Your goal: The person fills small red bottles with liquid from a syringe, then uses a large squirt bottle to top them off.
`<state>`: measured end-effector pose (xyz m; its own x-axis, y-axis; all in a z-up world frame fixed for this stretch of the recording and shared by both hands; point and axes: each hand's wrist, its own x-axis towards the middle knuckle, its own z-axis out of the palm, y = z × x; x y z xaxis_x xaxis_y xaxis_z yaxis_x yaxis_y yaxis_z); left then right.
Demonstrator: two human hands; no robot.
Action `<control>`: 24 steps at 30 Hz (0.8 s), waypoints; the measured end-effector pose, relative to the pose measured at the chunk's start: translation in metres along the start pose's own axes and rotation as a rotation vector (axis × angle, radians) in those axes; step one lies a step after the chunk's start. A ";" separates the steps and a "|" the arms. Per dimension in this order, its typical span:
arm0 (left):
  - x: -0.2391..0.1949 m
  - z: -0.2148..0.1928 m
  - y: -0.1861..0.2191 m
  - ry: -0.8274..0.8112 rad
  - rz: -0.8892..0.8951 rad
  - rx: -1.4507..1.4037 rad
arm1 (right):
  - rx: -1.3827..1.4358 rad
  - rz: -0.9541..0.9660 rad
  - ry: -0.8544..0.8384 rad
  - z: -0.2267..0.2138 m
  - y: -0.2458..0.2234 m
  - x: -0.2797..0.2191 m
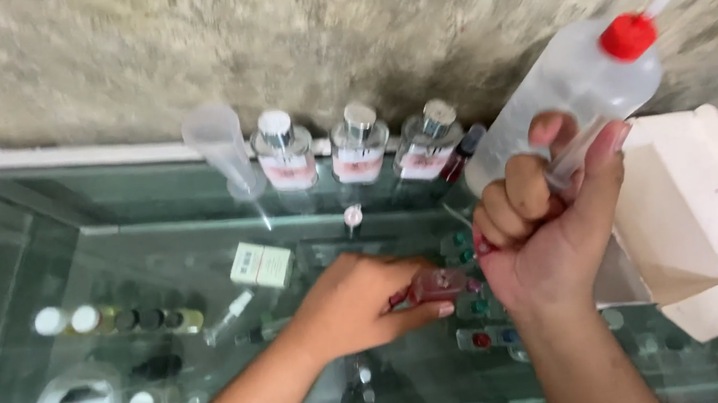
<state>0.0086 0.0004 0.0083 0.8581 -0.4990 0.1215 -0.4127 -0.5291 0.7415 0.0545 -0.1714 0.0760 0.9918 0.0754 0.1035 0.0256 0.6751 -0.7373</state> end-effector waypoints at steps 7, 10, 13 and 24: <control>0.004 0.001 -0.001 -0.002 0.043 -0.006 | 0.104 0.007 -0.061 -0.009 -0.007 0.005; 0.005 -0.001 0.000 -0.012 0.020 -0.031 | 0.211 0.041 -0.292 -0.006 -0.015 0.005; 0.004 -0.003 0.001 -0.024 0.002 -0.030 | 0.230 0.094 -0.229 -0.011 -0.017 0.007; 0.001 -0.006 0.005 0.024 0.051 -0.031 | 0.174 0.119 -0.108 -0.011 -0.023 0.007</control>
<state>0.0092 0.0012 0.0158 0.8431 -0.5083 0.1752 -0.4470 -0.4815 0.7539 0.0624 -0.1940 0.0862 0.9672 0.2332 0.1004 -0.1215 0.7724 -0.6234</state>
